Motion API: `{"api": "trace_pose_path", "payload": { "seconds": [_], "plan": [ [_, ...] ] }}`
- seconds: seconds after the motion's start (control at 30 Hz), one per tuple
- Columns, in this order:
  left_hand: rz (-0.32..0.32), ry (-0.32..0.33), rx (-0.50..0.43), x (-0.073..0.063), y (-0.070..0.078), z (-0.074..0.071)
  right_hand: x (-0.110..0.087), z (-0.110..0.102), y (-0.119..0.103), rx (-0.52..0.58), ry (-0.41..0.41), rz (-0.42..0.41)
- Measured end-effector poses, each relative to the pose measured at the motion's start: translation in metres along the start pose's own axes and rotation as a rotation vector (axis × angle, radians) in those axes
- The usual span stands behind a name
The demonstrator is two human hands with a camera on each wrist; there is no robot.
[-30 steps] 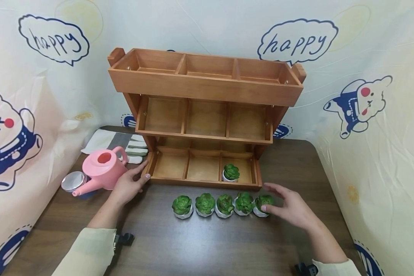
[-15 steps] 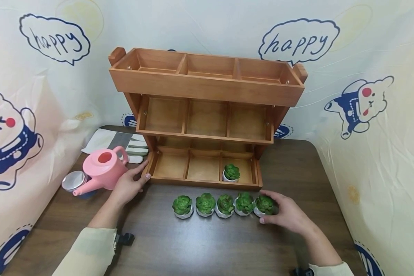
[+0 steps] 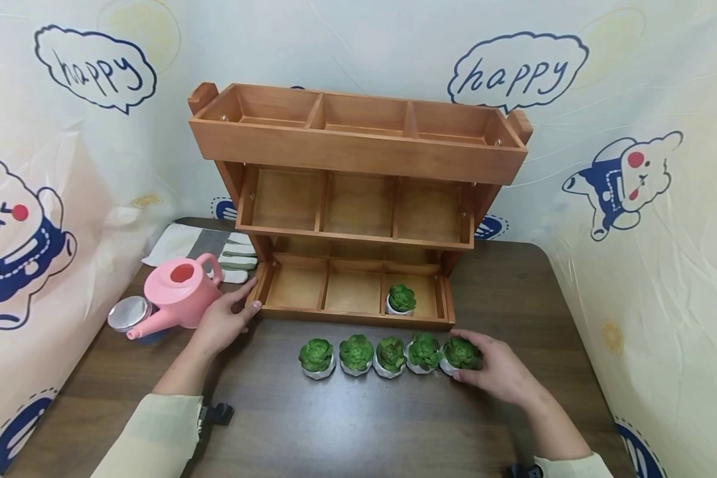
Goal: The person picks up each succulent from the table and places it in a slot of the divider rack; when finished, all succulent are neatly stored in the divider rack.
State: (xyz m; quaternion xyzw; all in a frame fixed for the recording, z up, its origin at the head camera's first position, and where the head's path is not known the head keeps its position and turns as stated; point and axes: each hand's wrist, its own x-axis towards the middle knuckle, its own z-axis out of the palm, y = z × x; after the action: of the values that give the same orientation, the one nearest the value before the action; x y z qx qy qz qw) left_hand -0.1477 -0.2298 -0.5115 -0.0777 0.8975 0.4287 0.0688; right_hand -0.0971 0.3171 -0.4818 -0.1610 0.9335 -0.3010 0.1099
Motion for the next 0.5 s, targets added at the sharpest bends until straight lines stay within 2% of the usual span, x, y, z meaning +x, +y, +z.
{"api": "trace_pose_path", "payload": {
  "seconds": [0.5],
  "plan": [
    [0.002,-0.004,0.005,-0.001,0.001,0.000,0.003,-0.016,-0.005,-0.035,0.029,-0.012]
  ]
}}
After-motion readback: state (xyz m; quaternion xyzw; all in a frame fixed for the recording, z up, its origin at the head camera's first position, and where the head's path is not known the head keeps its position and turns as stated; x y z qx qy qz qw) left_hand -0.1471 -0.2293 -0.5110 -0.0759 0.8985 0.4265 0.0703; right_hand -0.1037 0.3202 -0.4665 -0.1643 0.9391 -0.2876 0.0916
